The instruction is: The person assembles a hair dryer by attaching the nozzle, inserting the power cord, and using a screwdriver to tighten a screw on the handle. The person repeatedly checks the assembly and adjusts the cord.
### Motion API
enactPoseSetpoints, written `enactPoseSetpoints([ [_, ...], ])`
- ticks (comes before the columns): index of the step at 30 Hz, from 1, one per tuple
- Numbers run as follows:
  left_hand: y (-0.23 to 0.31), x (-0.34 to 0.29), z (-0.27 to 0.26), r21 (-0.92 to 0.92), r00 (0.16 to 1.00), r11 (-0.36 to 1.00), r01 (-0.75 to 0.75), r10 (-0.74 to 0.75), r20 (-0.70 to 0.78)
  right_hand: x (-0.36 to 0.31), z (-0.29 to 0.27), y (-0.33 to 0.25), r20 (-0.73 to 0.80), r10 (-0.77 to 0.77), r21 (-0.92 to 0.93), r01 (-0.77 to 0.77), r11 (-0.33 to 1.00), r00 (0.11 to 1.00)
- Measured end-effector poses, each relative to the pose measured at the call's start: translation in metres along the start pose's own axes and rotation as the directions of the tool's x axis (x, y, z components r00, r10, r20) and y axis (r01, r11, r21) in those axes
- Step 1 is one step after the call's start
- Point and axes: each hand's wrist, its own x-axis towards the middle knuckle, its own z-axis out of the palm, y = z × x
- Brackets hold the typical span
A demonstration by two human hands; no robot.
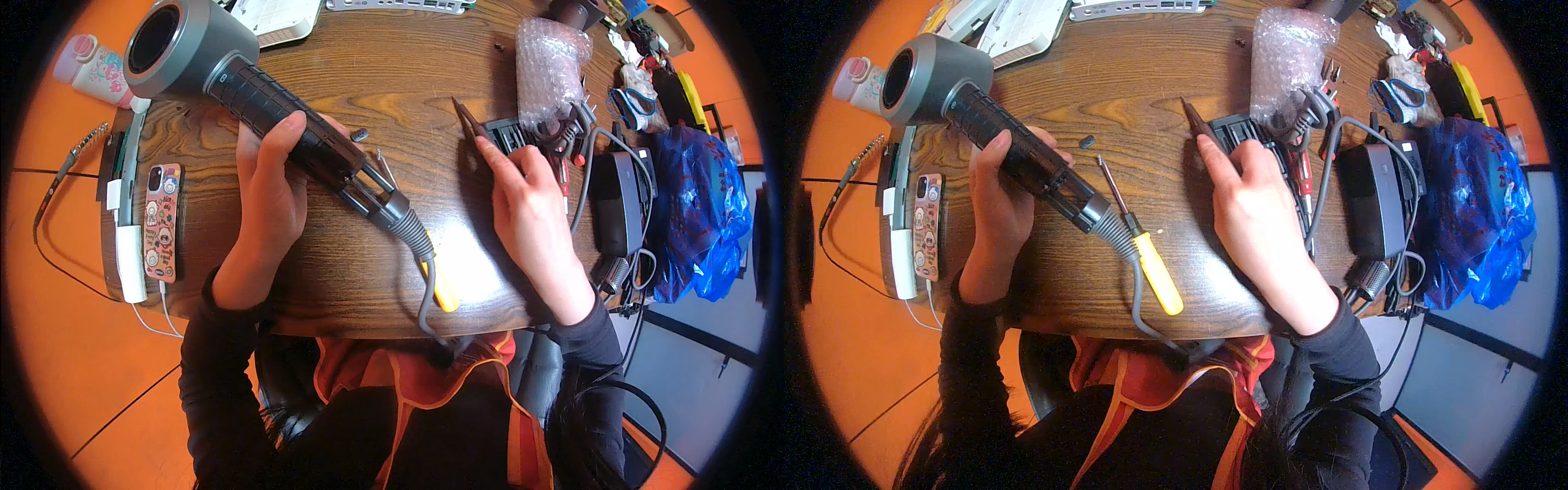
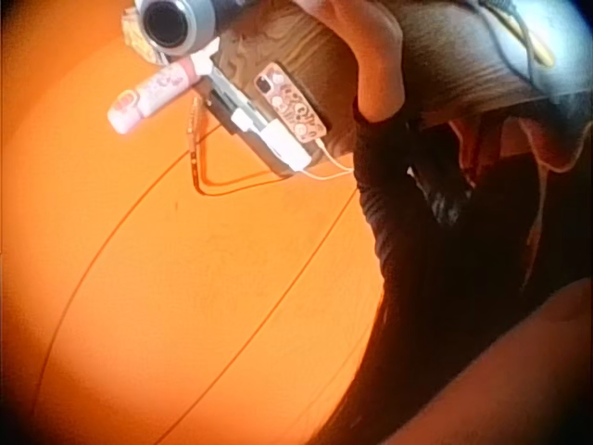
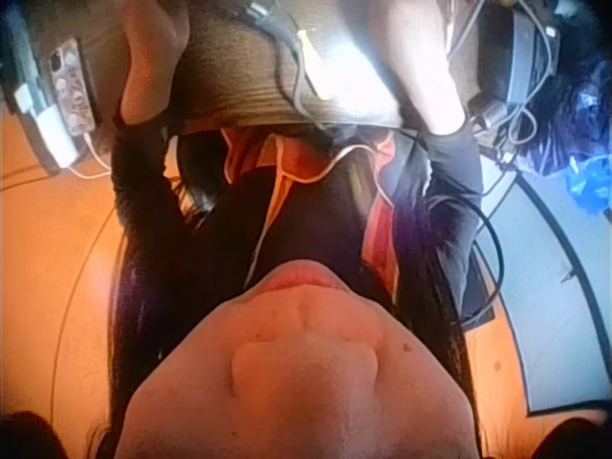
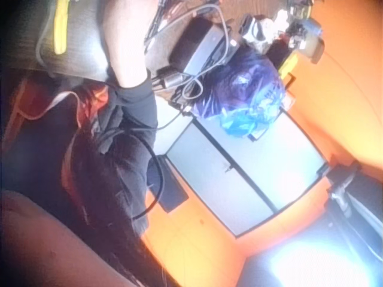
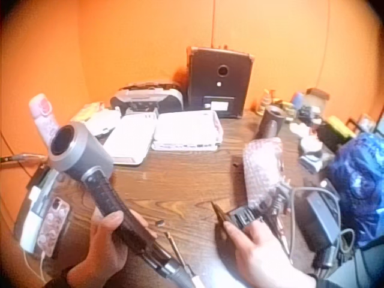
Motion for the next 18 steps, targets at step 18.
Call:
enactPoseSetpoints([
  [18, -0.006, -0.003, 0.003, -0.227, 0.984, 0.967, 0.117, -0.082, 0.159, -0.043, 0.001, -0.054, 0.106, 0.167, 0.175, -0.183, 0.967, 0.98],
])
